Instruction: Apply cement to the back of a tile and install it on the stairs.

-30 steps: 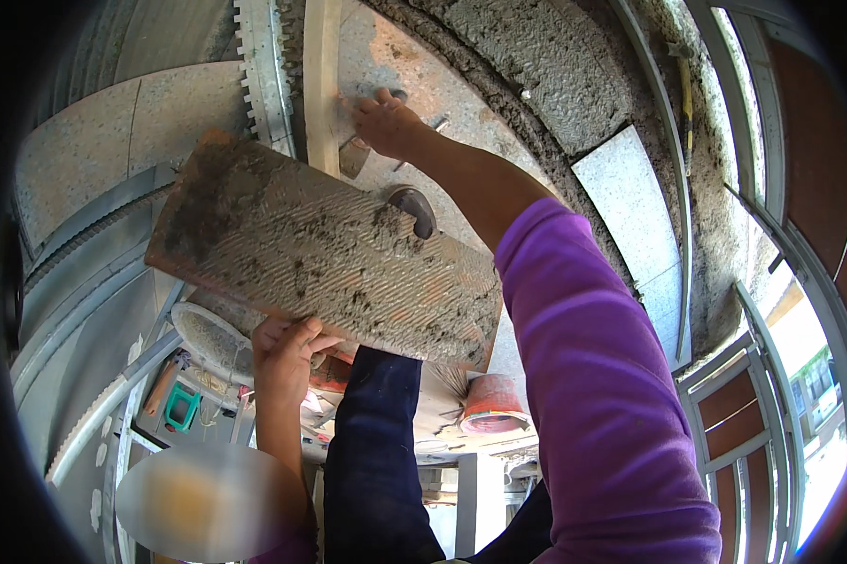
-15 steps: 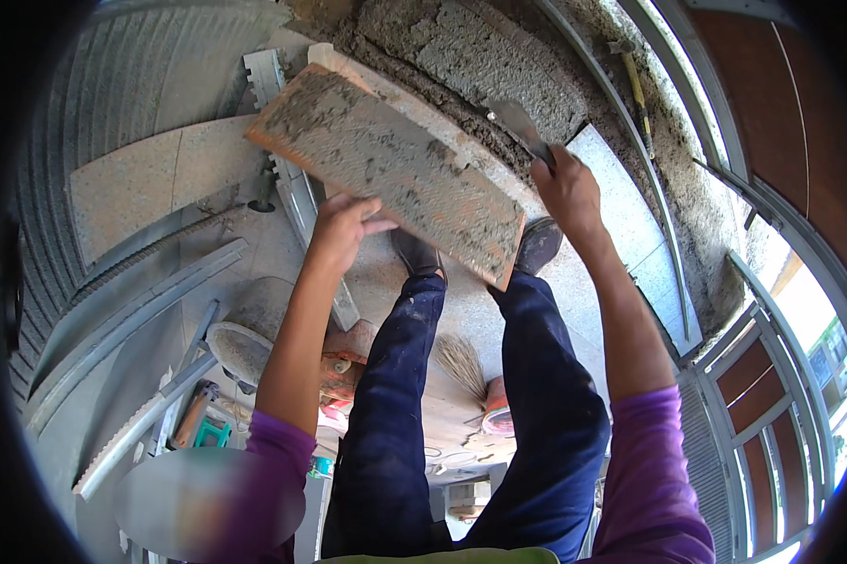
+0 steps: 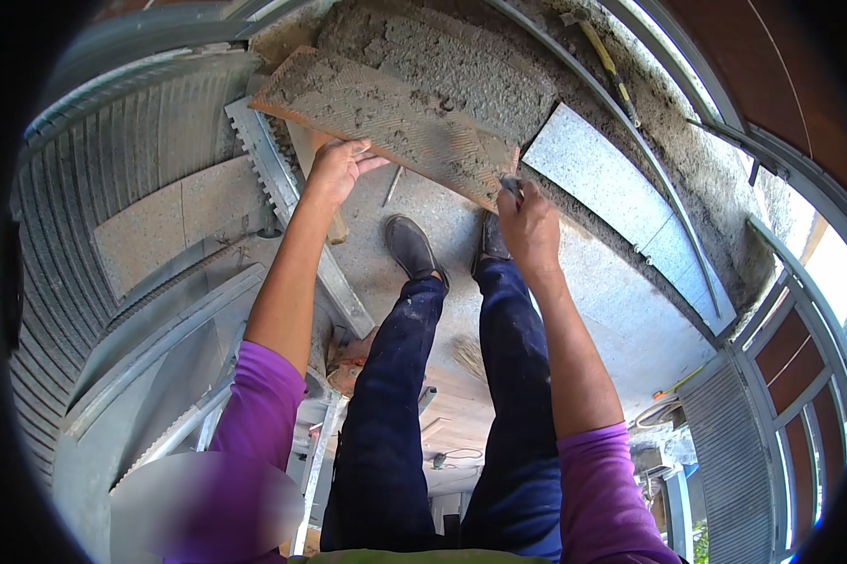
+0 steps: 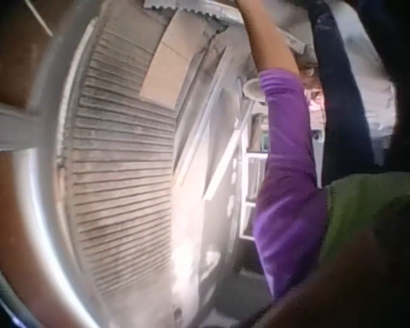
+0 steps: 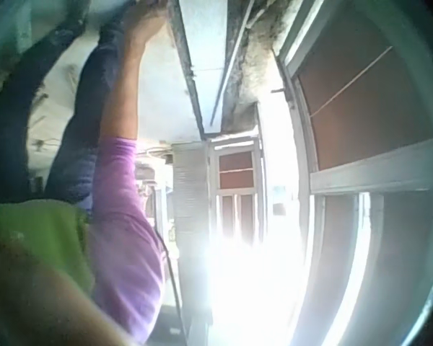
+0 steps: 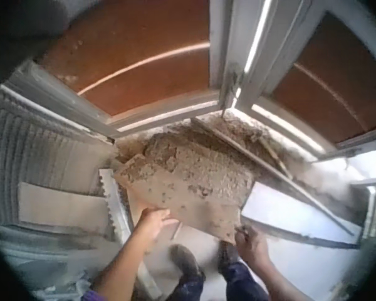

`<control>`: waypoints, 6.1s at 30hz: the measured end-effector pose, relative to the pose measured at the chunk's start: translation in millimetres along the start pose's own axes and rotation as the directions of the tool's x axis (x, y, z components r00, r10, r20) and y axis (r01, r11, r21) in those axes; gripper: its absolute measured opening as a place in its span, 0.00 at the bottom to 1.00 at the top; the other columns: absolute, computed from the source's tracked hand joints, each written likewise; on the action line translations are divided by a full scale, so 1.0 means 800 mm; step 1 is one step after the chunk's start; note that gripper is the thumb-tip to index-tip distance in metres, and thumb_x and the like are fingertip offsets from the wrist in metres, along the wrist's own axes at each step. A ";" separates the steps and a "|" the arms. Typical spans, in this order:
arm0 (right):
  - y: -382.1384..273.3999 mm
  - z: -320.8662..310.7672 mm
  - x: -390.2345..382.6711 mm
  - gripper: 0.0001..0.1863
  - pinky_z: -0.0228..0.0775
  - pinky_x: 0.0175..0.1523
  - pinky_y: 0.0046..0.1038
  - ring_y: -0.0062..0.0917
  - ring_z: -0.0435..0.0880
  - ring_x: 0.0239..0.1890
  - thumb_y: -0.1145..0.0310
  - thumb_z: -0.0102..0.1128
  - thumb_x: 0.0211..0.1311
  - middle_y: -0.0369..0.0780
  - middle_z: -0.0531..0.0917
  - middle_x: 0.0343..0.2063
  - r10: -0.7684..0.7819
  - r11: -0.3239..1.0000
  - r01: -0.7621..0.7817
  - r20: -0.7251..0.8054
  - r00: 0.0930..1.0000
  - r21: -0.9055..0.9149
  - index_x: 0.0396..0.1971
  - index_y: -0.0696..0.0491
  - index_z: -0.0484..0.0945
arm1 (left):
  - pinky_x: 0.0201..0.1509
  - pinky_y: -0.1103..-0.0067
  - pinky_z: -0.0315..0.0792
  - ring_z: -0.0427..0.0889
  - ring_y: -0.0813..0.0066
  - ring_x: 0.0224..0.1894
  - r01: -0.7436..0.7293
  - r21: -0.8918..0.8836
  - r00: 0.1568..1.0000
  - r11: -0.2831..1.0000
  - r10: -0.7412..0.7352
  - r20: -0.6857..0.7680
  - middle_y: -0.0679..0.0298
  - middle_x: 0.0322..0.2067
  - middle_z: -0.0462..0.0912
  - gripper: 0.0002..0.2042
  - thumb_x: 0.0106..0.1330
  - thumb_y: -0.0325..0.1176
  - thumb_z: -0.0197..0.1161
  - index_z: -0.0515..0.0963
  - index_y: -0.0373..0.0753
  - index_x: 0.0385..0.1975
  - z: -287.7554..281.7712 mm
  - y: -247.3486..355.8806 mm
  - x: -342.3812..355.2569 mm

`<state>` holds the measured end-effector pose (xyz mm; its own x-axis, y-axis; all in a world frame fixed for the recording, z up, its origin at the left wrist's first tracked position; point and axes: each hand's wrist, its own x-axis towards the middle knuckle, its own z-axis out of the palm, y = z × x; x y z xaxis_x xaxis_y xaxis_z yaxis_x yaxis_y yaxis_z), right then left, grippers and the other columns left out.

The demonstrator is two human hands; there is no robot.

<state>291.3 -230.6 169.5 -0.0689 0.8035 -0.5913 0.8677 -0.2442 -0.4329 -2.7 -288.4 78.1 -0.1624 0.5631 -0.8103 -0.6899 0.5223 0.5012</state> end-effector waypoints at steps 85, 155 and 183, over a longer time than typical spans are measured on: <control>-0.208 0.128 0.051 0.17 0.75 0.33 0.42 0.47 0.84 0.28 0.66 0.62 0.59 0.50 0.82 0.24 -0.361 0.932 0.359 0.063 0.930 0.041 0.47 0.54 0.83 | 0.49 0.71 0.85 0.85 0.62 0.46 0.041 0.082 0.998 0.996 -0.044 0.042 0.50 0.45 0.82 0.14 0.66 0.22 0.52 0.76 0.22 0.49 -0.040 0.072 0.042; -0.086 0.130 0.009 0.17 0.76 0.41 0.44 0.48 0.84 0.36 0.60 0.62 0.61 0.51 0.83 0.33 -0.145 0.979 0.166 0.166 0.975 -0.116 0.42 0.57 0.79 | 0.59 0.52 0.77 0.83 0.53 0.48 0.207 -0.174 0.974 0.963 -0.186 0.131 0.52 0.38 0.83 0.06 0.64 0.22 0.58 0.79 0.27 0.37 -0.102 -0.016 0.057; -0.081 0.176 0.006 0.16 0.76 0.39 0.46 0.50 0.84 0.34 0.58 0.60 0.63 0.52 0.83 0.31 -0.122 0.990 0.130 0.134 0.983 -0.055 0.37 0.56 0.77 | 0.56 0.54 0.80 0.84 0.52 0.48 0.222 -0.051 0.972 0.974 -0.217 0.089 0.48 0.43 0.82 0.08 0.65 0.21 0.57 0.75 0.27 0.42 -0.105 -0.032 0.058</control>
<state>165.1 -287.8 99.0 -0.2393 0.7472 -0.6201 0.8772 -0.1074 -0.4679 -51.6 -329.2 2.6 0.0549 0.4913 -0.8693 -0.7437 0.6010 0.2927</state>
